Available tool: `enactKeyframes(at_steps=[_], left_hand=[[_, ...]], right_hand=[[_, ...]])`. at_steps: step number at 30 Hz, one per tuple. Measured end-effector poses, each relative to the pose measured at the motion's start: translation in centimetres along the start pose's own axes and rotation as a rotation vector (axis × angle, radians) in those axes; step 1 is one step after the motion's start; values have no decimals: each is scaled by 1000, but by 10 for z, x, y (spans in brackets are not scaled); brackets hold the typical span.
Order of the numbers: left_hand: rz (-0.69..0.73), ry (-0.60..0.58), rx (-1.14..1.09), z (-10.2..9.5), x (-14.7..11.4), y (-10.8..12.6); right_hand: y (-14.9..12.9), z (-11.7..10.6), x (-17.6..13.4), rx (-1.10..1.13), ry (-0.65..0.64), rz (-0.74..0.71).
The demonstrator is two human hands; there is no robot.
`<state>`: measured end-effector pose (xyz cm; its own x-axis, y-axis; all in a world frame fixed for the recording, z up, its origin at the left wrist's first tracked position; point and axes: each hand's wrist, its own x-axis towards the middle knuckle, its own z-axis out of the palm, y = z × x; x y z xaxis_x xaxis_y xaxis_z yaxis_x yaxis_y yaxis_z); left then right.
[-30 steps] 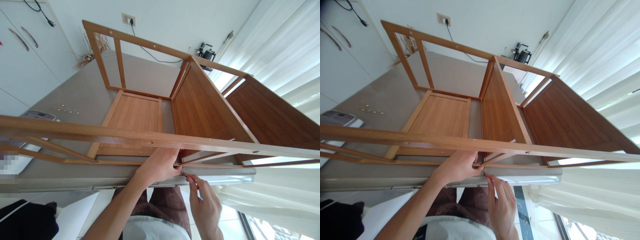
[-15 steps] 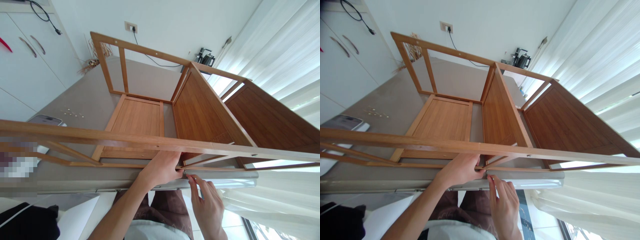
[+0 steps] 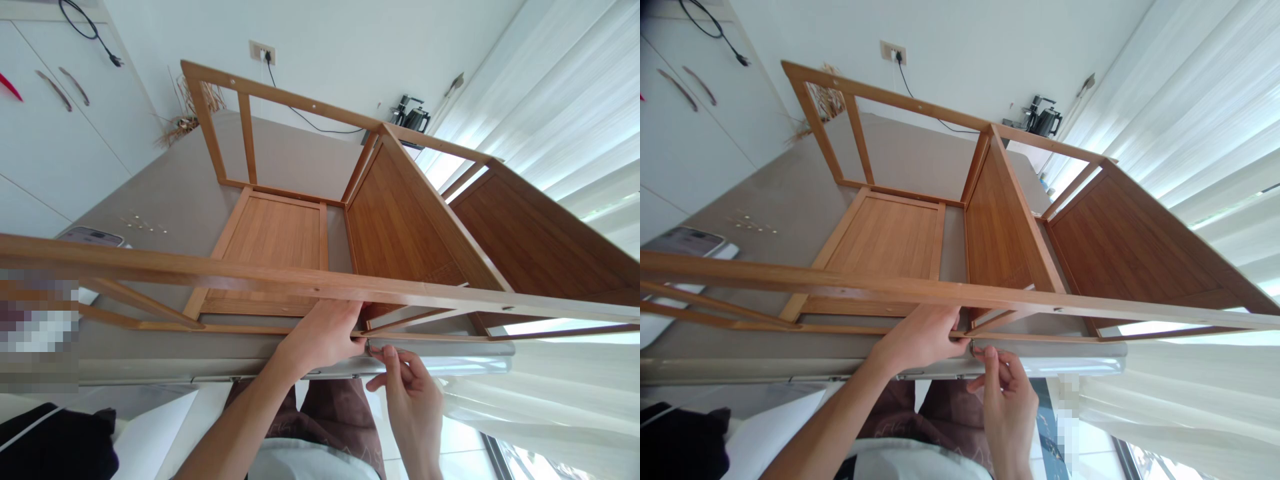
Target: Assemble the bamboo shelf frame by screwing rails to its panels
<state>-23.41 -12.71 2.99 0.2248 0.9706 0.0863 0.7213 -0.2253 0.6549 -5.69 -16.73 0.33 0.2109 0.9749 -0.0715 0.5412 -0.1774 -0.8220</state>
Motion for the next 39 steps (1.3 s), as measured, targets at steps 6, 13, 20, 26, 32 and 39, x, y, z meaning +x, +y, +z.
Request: enactKeyframes(at_steps=[6, 13, 20, 26, 32, 39], left_hand=[[-22, -17, -6, -1, 0, 2], [-115, -98, -13, 1, -1, 0], [-148, -108, -29, 4, -1, -3], [-124, -78, -25, 0, -1, 1], [-112, -87, -13, -2, 0, 3], [-102, -91, 9, -1, 0, 2]], right_hand=[[3, 2, 0, 299, -99, 194], [14, 2, 4, 329, -106, 171], [13, -2, -5, 54, 25, -31], [28, -2, 0, -237, 187, -656], [31, -3, 9, -327, 188, -837], [32, -7, 13, -376, 165, -928]])
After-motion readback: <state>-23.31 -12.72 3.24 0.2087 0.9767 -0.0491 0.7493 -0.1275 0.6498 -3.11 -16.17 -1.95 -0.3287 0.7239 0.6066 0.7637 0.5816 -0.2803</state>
